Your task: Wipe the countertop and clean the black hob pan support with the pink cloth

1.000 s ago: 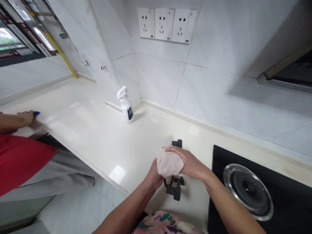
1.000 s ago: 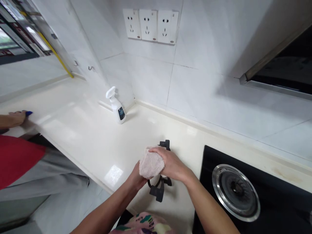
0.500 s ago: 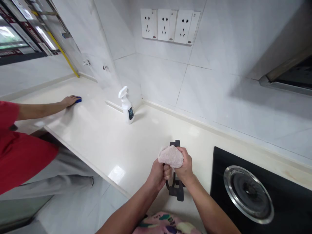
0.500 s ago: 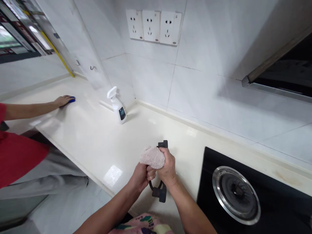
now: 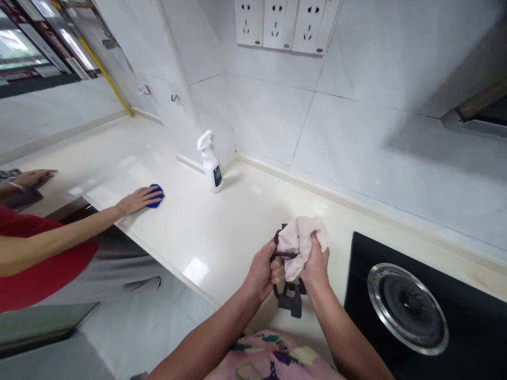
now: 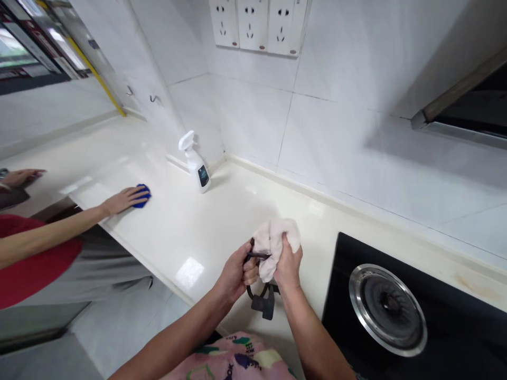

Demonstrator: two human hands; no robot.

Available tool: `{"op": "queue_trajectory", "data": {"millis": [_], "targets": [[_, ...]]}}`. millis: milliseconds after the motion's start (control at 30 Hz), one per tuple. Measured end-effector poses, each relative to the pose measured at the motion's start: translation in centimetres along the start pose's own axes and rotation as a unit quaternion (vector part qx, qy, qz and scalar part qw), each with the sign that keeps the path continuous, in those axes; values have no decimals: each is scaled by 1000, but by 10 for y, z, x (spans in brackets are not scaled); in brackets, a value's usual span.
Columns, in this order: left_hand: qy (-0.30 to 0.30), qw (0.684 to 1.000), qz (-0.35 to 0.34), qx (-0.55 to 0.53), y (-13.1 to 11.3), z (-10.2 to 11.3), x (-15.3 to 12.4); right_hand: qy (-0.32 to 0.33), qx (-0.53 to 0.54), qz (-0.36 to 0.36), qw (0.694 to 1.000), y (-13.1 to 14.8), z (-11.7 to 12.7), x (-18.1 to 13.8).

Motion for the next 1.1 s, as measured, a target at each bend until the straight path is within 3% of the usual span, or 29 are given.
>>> {"op": "queue_trajectory", "data": {"millis": [133,233,400,500,667,867,967,1100], "targets": [[-28,999,1,-30,-6,8,0,4,-24,39,999,20,13,3],[-33,998,8,-49,-8,11,1,76,-123,126,981,39,19,-3],[-48,998,15,-42,-9,14,3,229,-310,247,889,43,13,-24],[-84,996,-1,-22,-8,15,0,268,-392,289,831,26,7,-32],[-104,994,-3,-18,-1,13,-5,181,-492,232,819,0,7,-32],[-73,996,13,-50,0,19,-3,202,-547,193,789,0,9,-30],[-49,996,22,-72,0,23,-3,229,-528,153,803,2,18,-24],[-60,994,15,-90,-2,27,-4,253,-486,101,830,6,31,-18]]}}
Point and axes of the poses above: each hand's wrist, its own x-axis towards the middle knuckle, its own z-axis out of the back of the hand, y = z × x, the point moved 4 cm from there along x, towards the middle knuckle, and after that the axes turned 1 degree about -x, right-handed, at the moved point
